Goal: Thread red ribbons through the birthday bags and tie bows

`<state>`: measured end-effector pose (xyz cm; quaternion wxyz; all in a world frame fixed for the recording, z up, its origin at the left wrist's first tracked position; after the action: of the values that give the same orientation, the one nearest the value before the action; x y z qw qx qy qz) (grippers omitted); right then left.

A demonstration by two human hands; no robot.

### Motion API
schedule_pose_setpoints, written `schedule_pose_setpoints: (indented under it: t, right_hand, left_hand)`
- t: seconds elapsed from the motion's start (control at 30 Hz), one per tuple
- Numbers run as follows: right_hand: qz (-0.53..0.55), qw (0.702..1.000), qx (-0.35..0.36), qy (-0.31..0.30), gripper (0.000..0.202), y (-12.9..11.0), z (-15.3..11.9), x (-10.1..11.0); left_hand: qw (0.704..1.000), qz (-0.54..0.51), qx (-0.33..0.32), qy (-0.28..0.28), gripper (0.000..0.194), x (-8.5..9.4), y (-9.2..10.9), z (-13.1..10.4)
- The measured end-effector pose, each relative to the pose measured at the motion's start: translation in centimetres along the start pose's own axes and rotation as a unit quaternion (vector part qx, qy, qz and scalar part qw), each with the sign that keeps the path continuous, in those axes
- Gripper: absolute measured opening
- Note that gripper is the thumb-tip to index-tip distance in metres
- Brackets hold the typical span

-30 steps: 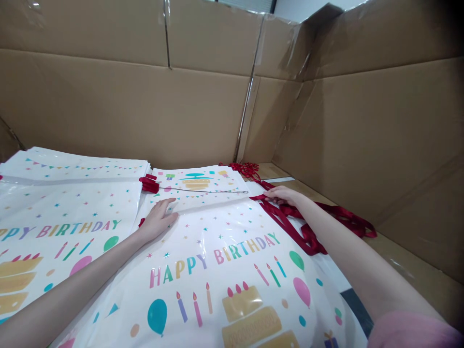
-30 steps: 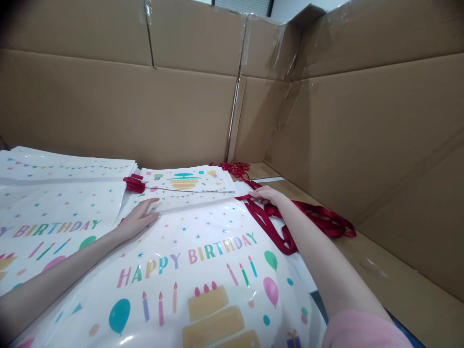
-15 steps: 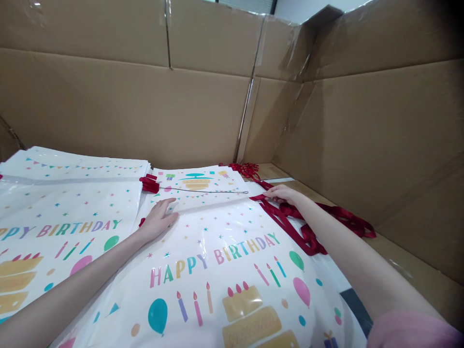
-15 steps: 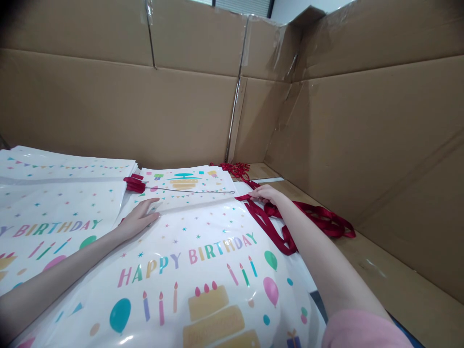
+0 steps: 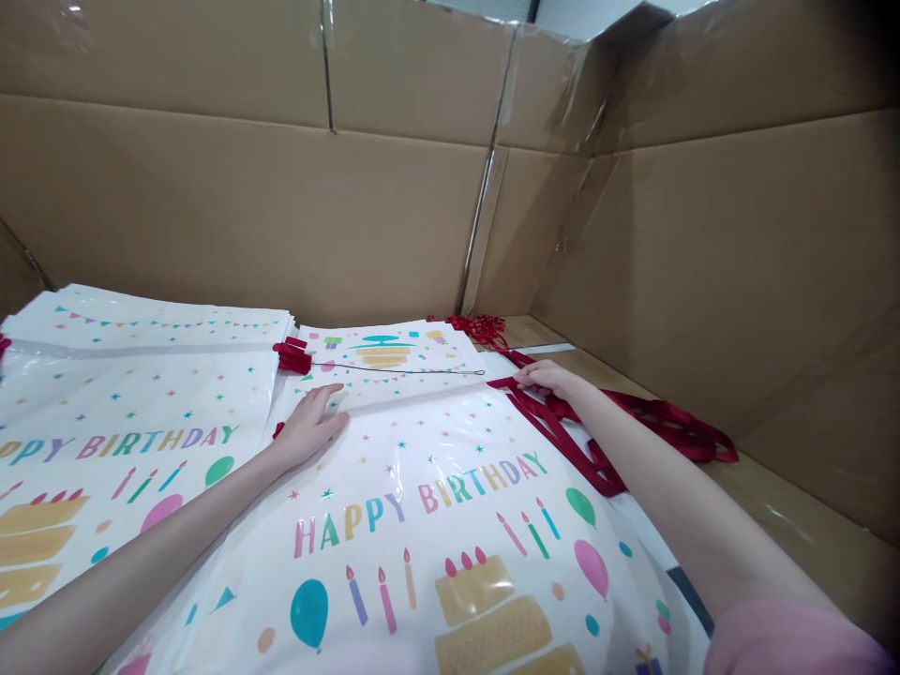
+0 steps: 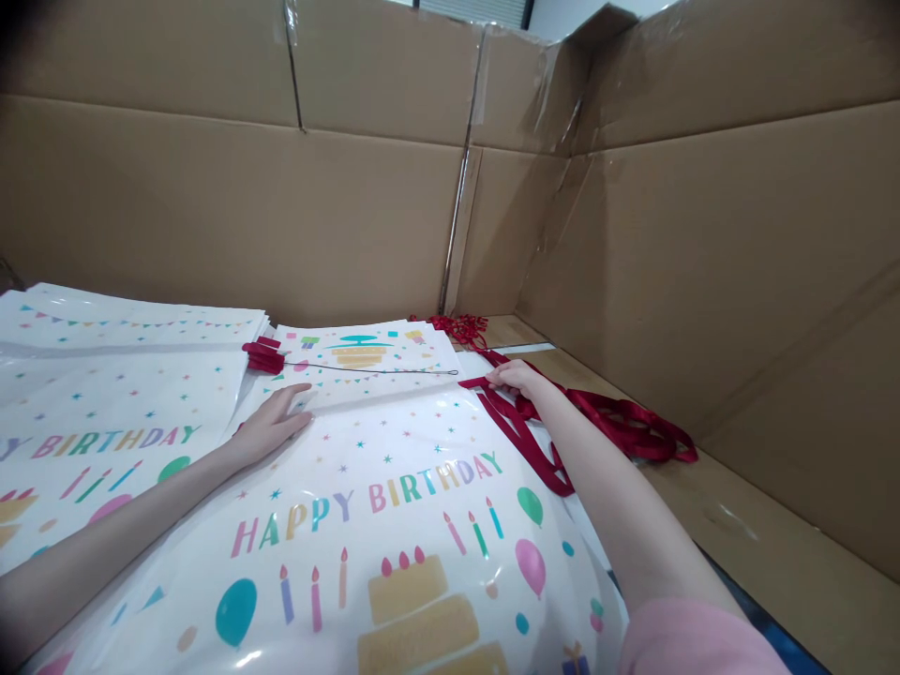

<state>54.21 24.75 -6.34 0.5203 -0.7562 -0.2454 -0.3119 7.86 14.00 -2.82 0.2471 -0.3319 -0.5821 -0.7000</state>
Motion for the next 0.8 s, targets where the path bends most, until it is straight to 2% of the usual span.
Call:
schedule_pose_setpoints:
  t: [0.43,0.8]
  right_hand:
    - [-0.025,0.998,-0.055,0.006,0.018,-0.18,-0.25,-0.03]
    - [0.0,0.997,-0.07,-0.031,0.013,-0.24,-1.02,-0.17]
  left_hand:
    - [1.0,0.022,-0.008,0.014,0.057,0.26,0.36,0.0]
    - [1.0,0.006,0.014,0.004,0.059,0.21,0.37,-0.28]
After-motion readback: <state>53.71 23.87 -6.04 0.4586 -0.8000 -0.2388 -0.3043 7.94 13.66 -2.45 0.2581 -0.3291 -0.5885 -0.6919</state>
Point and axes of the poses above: each hand's wrist, its own z-axis towards the middle knuckle, its own x-axis out of the back of the hand, y = z × x, the point moved 8 cm from there along z, towards the middle knuckle, and after that the axes turned 6 degrees about -z, right-handed, at the moved point
